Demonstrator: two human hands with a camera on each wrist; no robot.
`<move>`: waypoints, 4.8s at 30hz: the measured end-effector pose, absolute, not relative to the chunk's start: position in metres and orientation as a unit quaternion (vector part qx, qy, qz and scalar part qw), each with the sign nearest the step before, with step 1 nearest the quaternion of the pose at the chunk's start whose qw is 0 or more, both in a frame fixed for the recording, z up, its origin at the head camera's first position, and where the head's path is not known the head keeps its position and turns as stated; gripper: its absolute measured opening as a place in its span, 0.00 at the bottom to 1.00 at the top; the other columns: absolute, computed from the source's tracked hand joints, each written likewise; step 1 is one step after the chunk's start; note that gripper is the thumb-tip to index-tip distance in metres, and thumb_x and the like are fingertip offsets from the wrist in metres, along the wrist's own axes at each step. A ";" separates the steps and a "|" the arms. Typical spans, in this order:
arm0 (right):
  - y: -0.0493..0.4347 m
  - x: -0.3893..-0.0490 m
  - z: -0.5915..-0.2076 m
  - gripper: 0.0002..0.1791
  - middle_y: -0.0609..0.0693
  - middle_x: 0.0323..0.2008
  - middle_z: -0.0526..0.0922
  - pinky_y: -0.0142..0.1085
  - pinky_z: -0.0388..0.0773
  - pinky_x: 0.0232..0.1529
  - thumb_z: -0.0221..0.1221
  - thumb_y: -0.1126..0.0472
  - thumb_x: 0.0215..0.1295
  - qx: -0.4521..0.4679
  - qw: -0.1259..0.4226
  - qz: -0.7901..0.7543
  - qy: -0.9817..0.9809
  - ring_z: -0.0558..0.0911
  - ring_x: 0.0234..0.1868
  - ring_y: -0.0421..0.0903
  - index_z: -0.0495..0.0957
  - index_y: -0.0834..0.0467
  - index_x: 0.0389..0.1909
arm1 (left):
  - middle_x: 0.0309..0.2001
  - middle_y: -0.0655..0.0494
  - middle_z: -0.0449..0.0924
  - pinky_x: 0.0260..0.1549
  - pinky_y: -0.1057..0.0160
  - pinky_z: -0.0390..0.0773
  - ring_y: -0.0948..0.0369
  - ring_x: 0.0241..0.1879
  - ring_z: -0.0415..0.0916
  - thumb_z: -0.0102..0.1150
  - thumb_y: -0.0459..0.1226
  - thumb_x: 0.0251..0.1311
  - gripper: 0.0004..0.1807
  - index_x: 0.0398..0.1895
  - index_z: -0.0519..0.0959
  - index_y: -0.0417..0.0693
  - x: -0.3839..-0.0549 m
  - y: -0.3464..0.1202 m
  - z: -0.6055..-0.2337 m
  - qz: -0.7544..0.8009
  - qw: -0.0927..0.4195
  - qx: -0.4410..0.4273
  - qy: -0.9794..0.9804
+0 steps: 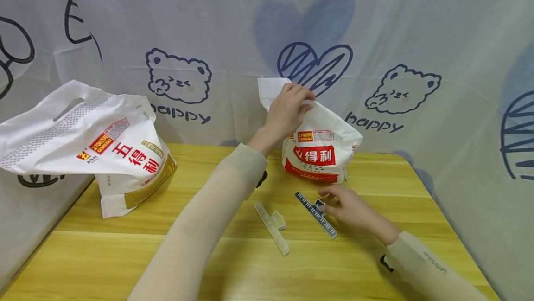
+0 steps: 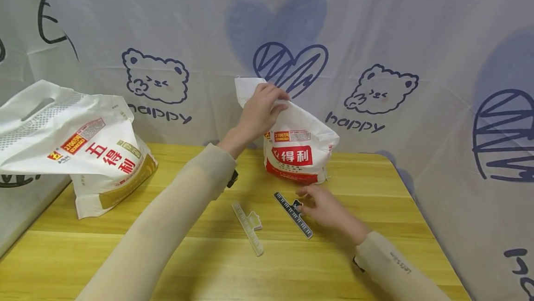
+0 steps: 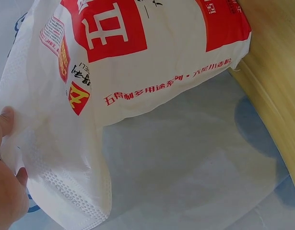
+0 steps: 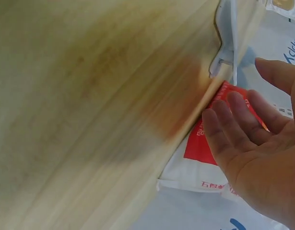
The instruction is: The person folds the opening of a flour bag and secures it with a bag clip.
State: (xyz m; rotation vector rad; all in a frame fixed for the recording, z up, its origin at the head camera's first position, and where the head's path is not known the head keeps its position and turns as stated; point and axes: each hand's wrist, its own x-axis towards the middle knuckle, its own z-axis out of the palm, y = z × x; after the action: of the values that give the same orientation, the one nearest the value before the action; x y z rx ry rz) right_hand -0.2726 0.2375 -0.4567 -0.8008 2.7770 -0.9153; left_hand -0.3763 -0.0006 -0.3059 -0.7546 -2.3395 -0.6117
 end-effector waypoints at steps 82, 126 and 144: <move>0.229 -0.250 -0.430 0.18 0.60 0.52 0.85 0.23 0.80 0.46 0.65 0.67 0.70 -0.141 -0.141 -0.491 0.848 0.80 0.44 0.41 0.81 0.64 0.59 | 0.57 0.55 0.83 0.61 0.63 0.76 0.55 0.62 0.71 0.61 0.38 0.74 0.12 0.56 0.81 0.48 -0.377 -0.003 -0.311 -0.229 0.304 -0.286 -0.880; 0.255 -0.297 -0.353 0.20 0.54 0.51 0.80 0.18 0.75 0.52 0.64 0.71 0.70 -0.140 -0.318 -0.497 0.795 0.78 0.48 0.33 0.80 0.65 0.62 | 0.57 0.55 0.82 0.63 0.64 0.74 0.56 0.62 0.71 0.61 0.38 0.74 0.12 0.56 0.81 0.48 -0.373 -0.003 -0.312 -0.239 0.295 -0.280 -0.882; 0.259 -0.323 -0.320 0.19 0.60 0.50 0.83 0.17 0.74 0.51 0.67 0.69 0.68 -0.185 -0.307 -0.424 0.832 0.77 0.47 0.31 0.84 0.63 0.59 | 0.56 0.55 0.83 0.61 0.63 0.75 0.56 0.61 0.71 0.61 0.38 0.73 0.11 0.55 0.81 0.48 -0.376 -0.004 -0.315 -0.241 0.306 -0.281 -0.877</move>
State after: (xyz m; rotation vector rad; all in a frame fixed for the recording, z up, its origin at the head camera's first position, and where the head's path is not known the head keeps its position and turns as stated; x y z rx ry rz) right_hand -0.3232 0.2586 -0.3196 -0.7328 3.2912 -1.6769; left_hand -0.3760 -0.0041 -0.3153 -0.7435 -2.3211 -0.6366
